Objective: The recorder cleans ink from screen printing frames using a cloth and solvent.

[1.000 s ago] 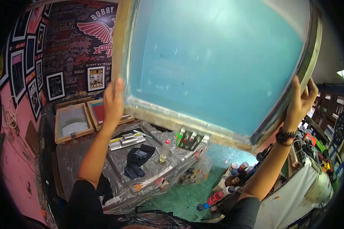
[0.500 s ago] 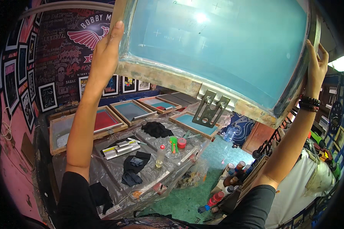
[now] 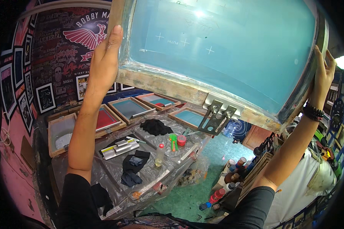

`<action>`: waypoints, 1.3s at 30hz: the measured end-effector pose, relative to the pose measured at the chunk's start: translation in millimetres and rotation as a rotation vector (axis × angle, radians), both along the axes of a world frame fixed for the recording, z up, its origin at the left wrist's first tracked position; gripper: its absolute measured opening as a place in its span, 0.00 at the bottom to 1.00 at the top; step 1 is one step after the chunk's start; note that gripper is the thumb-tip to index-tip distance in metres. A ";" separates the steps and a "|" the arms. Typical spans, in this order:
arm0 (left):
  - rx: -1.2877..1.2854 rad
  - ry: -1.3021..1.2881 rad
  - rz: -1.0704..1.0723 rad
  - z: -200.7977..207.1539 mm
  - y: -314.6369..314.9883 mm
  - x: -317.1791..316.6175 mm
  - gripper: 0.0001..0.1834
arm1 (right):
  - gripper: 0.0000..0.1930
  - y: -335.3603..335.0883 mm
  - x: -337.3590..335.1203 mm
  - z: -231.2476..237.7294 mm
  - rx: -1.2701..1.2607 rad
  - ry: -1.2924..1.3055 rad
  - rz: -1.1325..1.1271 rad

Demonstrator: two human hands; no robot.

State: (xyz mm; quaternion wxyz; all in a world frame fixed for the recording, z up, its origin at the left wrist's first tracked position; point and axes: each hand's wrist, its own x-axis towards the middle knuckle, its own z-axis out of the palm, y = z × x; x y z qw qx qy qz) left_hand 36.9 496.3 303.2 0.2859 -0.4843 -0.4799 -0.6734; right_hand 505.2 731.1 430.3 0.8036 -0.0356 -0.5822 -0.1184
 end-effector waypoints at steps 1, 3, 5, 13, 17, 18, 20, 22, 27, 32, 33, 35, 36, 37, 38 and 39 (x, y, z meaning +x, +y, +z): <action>0.018 0.011 0.005 -0.9 4.0 -0.4 0.44 | 0.26 1.7 3.6 -0.6 -0.001 -0.002 -0.006; 0.012 0.021 -0.021 -0.6 13.4 -2.8 0.44 | 0.25 7.9 16.3 0.0 -0.020 -0.031 -0.026; 0.007 0.033 -0.041 0.8 18.9 -3.4 0.44 | 0.25 13.3 23.1 -0.1 -0.027 -0.044 -0.032; -0.003 0.042 -0.077 7.6 30.9 -4.2 0.45 | 0.24 14.9 28.7 -5.5 -0.091 -0.025 -0.067; -0.023 0.038 -0.088 9.1 34.1 -0.8 0.45 | 0.25 7.1 25.1 -12.2 -0.098 0.001 -0.137; -0.004 0.050 -0.105 8.5 38.0 -2.9 0.45 | 0.25 4.1 20.4 -14.1 -0.090 0.020 -0.200; 0.014 0.062 -0.130 7.7 41.6 -2.5 0.45 | 0.25 1.6 17.0 -15.5 -0.092 0.037 -0.207; 0.000 0.042 -0.128 5.8 40.6 0.2 0.45 | 0.26 3.1 16.6 -16.3 -0.095 0.054 -0.210; 0.019 0.039 -0.105 2.0 41.4 -3.6 0.44 | 0.25 11.1 17.7 -16.3 -0.090 0.030 -0.125; -0.004 0.014 -0.086 -3.8 32.1 -0.8 0.42 | 0.25 16.0 17.3 -19.7 -0.073 -0.008 -0.098; 0.001 0.021 -0.083 -5.5 31.6 -1.1 0.42 | 0.26 20.4 19.9 -19.6 -0.064 -0.039 -0.107; 0.009 0.024 -0.075 -8.4 27.0 -0.1 0.42 | 0.26 20.0 11.3 -21.3 -0.078 -0.023 -0.028; 0.018 0.029 -0.075 -10.0 24.6 1.2 0.42 | 0.26 19.9 7.1 -22.5 -0.093 -0.007 0.047; 0.027 0.034 -0.076 -11.5 23.5 1.9 0.41 | 0.26 19.2 3.6 -23.9 -0.092 -0.009 0.050; 0.026 0.032 -0.073 -13.1 22.9 1.7 0.41 | 0.26 18.4 0.7 -25.7 -0.077 -0.011 0.056; 0.020 0.030 -0.068 -15.2 22.6 0.9 0.41 | 0.26 18.8 -1.0 -27.1 -0.063 -0.014 0.063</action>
